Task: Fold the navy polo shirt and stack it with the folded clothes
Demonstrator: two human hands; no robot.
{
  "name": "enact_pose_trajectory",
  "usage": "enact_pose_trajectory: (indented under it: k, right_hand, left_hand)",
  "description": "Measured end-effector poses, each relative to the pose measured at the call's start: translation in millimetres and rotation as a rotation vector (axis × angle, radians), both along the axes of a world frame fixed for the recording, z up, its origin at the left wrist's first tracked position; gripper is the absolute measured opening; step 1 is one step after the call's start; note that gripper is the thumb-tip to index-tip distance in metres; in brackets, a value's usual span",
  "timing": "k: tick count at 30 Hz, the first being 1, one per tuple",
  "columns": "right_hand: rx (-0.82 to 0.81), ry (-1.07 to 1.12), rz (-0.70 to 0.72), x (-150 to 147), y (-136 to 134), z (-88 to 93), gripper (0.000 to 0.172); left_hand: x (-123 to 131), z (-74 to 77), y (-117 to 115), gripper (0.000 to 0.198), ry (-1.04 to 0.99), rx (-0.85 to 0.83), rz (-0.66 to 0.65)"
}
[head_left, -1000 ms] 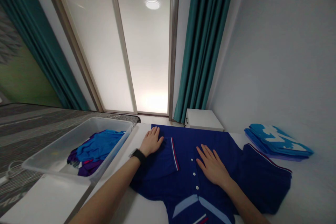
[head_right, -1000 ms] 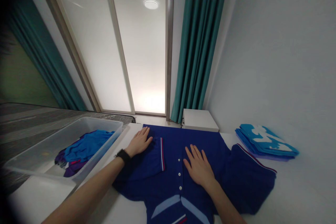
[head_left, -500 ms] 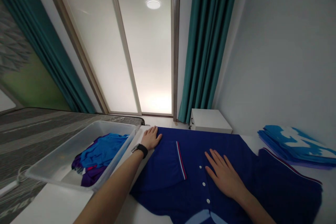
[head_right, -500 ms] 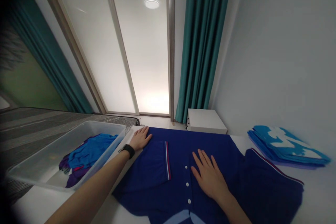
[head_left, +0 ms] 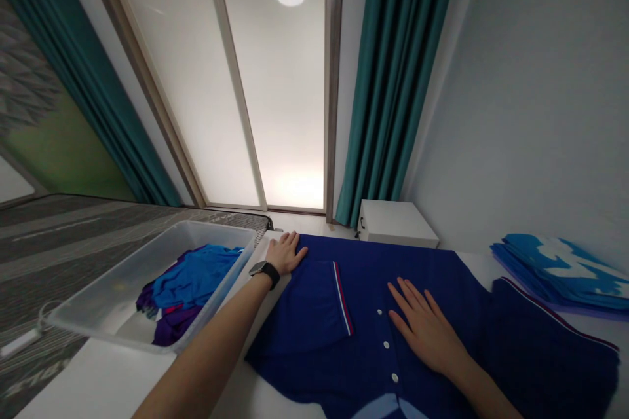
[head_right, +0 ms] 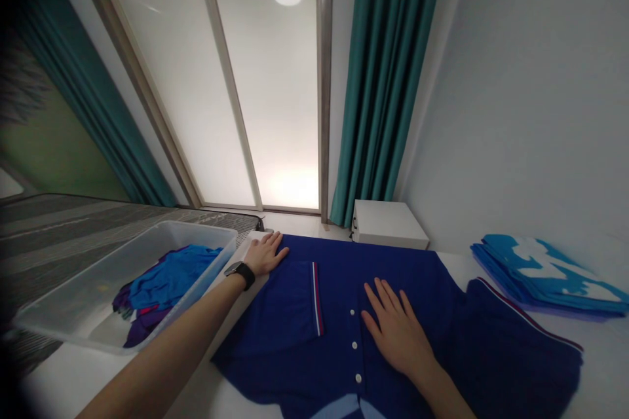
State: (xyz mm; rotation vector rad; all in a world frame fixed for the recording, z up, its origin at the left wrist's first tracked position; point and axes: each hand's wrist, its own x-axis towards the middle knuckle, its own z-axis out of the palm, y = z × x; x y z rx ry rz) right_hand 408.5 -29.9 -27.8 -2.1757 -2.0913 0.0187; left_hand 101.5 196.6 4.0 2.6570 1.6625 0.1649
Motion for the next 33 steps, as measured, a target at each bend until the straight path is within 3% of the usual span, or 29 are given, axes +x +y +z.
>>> enact_pose_trajectory:
  k: [7,16,21,24,30,33]
  right_hand:
    - [-0.021,-0.027,-0.012,-3,-1,4.5,0.064]
    - [-0.008,-0.027,0.002,1,1,-0.3,0.065]
    - [0.0,-0.021,-0.003,1,1,-1.2,0.065]
    - [-0.008,-0.02,-0.005,-1,1,1.0,0.065]
    - [-0.026,-0.003,-0.01,-4,0,7.2,0.063]
    - [-0.033,-0.007,-0.01,-5,-2,10.9,0.063]
  left_hand:
    - [2,4.3,-14,0.06,-0.032,-0.078,0.08]
    - [6,3.4,-69,0.059,-0.042,-0.058,-0.131]
    - [6,-5.2,-77,0.059,-0.04,-0.03,-0.129]
    - [6,-2.7,-80,0.057,-0.028,0.026,-0.129]
    - [39,15.5,-112,0.058,-0.042,0.081,-0.302]
    - [63,15.4,-137,0.06,-0.083,0.045,-0.412]
